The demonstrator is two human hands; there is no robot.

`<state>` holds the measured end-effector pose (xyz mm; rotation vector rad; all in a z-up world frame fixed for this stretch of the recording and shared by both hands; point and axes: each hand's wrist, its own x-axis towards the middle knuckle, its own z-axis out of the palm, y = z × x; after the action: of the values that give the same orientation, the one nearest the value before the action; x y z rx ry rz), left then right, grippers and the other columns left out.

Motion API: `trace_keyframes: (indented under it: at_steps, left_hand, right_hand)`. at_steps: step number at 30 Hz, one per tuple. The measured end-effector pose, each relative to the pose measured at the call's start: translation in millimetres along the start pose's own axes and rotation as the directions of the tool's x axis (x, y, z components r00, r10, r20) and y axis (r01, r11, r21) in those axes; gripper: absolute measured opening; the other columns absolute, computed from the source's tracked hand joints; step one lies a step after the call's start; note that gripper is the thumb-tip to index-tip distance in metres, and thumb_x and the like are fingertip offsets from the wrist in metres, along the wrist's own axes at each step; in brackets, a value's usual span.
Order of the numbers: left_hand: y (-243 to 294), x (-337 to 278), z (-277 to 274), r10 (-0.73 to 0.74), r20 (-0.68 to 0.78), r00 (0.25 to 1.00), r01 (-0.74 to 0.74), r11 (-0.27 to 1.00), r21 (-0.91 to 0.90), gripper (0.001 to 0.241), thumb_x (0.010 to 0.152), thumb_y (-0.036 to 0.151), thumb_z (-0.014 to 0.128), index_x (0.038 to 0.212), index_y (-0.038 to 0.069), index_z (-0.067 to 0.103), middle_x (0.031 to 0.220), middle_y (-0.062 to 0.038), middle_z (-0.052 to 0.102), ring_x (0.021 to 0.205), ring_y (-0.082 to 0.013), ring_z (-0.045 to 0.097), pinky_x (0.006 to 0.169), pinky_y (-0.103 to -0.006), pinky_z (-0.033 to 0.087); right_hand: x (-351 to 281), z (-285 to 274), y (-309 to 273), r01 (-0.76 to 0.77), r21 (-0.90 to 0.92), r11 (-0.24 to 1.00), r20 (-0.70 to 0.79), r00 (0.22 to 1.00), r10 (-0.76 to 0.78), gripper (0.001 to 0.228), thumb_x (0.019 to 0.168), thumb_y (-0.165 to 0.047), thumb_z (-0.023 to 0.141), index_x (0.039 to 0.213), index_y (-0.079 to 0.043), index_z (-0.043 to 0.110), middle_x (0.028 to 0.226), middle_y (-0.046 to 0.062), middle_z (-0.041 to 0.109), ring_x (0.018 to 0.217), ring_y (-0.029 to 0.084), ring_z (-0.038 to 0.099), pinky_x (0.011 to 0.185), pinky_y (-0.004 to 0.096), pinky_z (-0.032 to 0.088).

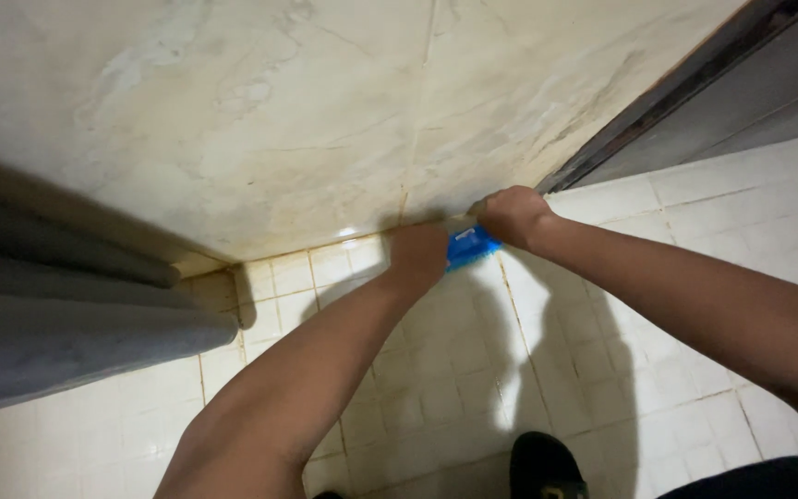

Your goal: The person sprays a cleaning solution onto the shower floor and walls using a handheld sprayer. They then pick up a blue scrub brush and scrub the grout lines along the base of the shower walls.

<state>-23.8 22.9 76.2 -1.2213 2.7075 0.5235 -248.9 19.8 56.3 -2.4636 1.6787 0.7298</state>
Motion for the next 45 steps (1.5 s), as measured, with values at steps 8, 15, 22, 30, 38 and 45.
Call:
trace_keyframes:
  at_steps: [8, 15, 22, 30, 38, 45]
  left_hand:
    - [3, 19, 16, 0.009, -0.007, 1.0, -0.009, 1.0, -0.004, 0.025, 0.078, 0.033, 0.083, 0.091, 0.012, 0.08, 0.094, -0.014, 0.076, 0.09, -0.0332, 0.074, 0.073, -0.0465, 0.057]
    - [-1, 42, 56, 0.016, -0.015, 1.0, -0.016, 1.0, -0.013, 0.026, 0.078, 0.035, 0.083, 0.091, 0.012, 0.079, 0.094, -0.014, 0.075, 0.09, -0.0331, 0.074, 0.073, -0.0466, 0.057]
    - [8, 28, 29, 0.027, 0.008, 1.0, -0.027, 1.0, -0.013, 0.028, 0.078, 0.036, 0.083, 0.092, 0.011, 0.079, 0.095, -0.014, 0.075, 0.091, -0.0333, 0.074, 0.074, -0.0465, 0.057]
    - [13, 19, 21, 0.043, 0.048, 0.998, -0.043, 0.999, -0.015, 0.03, 0.078, 0.037, 0.084, 0.093, 0.011, 0.079, 0.096, -0.014, 0.075, 0.093, -0.0336, 0.074, 0.076, -0.0463, 0.058]
    - [20, 23, 16, 0.061, 0.083, 0.995, -0.06, 0.998, -0.012, 0.032, 0.078, 0.038, 0.084, 0.094, 0.011, 0.079, 0.098, -0.015, 0.076, 0.094, -0.0339, 0.074, 0.077, -0.046, 0.059]
    - [20, 27, 23, 0.066, 0.109, 0.992, -0.065, 0.998, -0.012, 0.033, 0.078, 0.039, 0.085, 0.095, 0.01, 0.079, 0.099, -0.015, 0.076, 0.096, -0.0342, 0.074, 0.078, -0.0458, 0.059]
  right_hand:
    - [-10, -19, 0, 0.006, -0.018, 1.0, 0.296, 0.955, -0.001, 0.03, 0.087, -0.028, 0.07, 0.113, -0.013, 0.074, 0.11, 0.012, 0.075, 0.1, 0.03, 0.074, 0.08, 0.042, 0.06]
    - [-11, -2, 9, -0.025, 0.074, 0.997, -0.013, 1.0, 0.026, 0.026, 0.091, -0.017, 0.06, 0.114, -0.016, 0.074, 0.1, 0.015, 0.077, 0.09, 0.034, 0.076, 0.074, 0.045, 0.061]
    - [-9, 6, 23, -0.031, 0.138, 0.99, -0.001, 1.0, 0.031, 0.031, 0.09, -0.018, 0.057, 0.117, -0.023, 0.072, 0.105, 0.012, 0.076, 0.096, 0.033, 0.074, 0.078, 0.045, 0.059]
    - [-12, -1, 24, -0.033, 0.097, 0.995, 0.147, 0.989, 0.019, 0.035, 0.08, -0.026, 0.073, 0.113, -0.016, 0.074, 0.106, 0.012, 0.075, 0.099, 0.033, 0.074, 0.081, 0.046, 0.059]
    - [-15, -7, 22, -0.045, 0.041, 0.998, 0.207, 0.978, 0.036, 0.019, 0.08, -0.026, 0.08, 0.094, -0.013, 0.081, 0.104, 0.014, 0.075, 0.1, 0.034, 0.073, 0.082, 0.046, 0.059]
    - [-16, -1, 23, 0.121, 0.064, 0.991, 0.291, 0.947, -0.134, 0.032, 0.069, -0.032, 0.088, 0.095, -0.015, 0.08, 0.117, 0.007, 0.071, 0.103, 0.031, 0.072, 0.082, 0.045, 0.058]
